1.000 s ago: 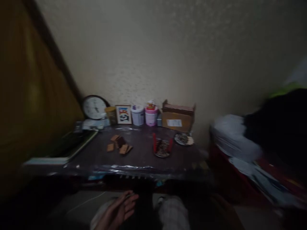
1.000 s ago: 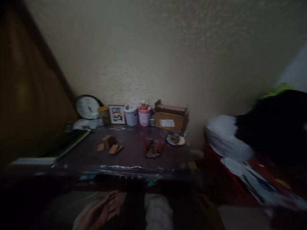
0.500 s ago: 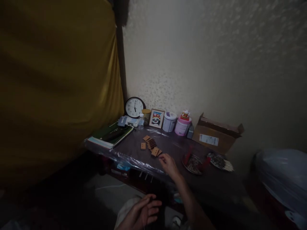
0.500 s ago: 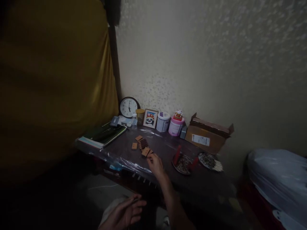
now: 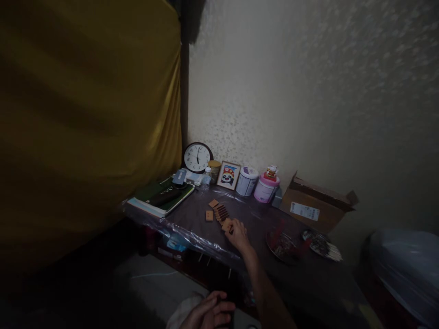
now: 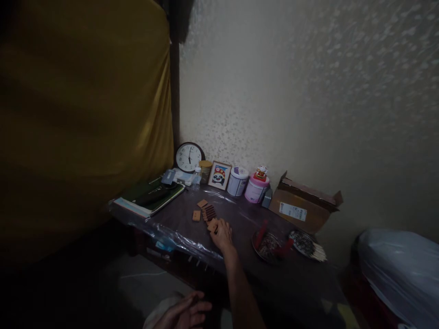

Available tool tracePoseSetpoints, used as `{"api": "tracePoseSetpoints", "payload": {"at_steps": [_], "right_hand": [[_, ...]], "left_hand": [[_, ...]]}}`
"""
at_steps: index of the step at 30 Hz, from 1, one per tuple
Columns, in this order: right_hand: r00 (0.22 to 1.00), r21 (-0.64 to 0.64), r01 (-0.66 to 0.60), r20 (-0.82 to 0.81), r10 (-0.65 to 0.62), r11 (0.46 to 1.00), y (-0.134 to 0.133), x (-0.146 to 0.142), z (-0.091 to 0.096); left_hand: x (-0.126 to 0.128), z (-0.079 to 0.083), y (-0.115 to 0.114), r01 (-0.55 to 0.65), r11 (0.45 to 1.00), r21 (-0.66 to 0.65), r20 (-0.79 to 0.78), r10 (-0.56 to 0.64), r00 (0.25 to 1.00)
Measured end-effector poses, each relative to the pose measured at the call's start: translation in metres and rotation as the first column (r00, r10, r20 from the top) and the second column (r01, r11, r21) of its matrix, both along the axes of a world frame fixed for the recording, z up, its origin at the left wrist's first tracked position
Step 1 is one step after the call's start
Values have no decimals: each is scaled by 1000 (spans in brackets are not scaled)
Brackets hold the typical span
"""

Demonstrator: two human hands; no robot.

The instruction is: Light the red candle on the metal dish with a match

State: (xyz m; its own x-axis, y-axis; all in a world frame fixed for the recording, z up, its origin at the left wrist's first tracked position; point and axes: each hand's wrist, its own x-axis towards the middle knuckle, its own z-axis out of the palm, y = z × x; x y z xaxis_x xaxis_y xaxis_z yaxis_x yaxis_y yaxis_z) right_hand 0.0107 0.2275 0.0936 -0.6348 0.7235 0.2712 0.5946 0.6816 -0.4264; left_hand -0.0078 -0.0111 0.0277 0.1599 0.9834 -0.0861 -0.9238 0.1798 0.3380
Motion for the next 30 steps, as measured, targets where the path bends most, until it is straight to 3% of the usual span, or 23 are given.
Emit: {"api": "tracePoseSetpoints", "payload": {"at_steps": [6,11,14,17,20,23,26,30], "right_hand": [[992,-67,-27,-126,18,997,-1,1,2],[935,-273,-90,-354,-13,958,-5,1,14],[867,-466,-214,-495,-52,858,-13,13,27],[788,-619,-384,-607,-107,686,-26,35,38],[730,-692,-503,-661,-174,518,-40,60,45],[706,-730,-555,-667,-238,399,-51,80,44],[693,-744,-574,-664,-281,342,-60,94,40],[678,-730,-581,-679,-283,360,-69,109,35]], "left_hand": [[0,-2,4,-4,1000,-15,0,4,1000],[0,-5,3,-10,1000,-30,-11,9,1000],[-1,-7,2,-6,999,-36,-18,6,1000],[-1,-6,2,6,999,-31,-16,-7,1000],[2,-5,1,-6,999,-46,-12,5,1000],[6,-5,1,-26,998,-64,-40,23,999],[7,-1,1,-55,994,-99,-97,45,994],[11,24,5,-96,987,-126,-159,75,984]]}}
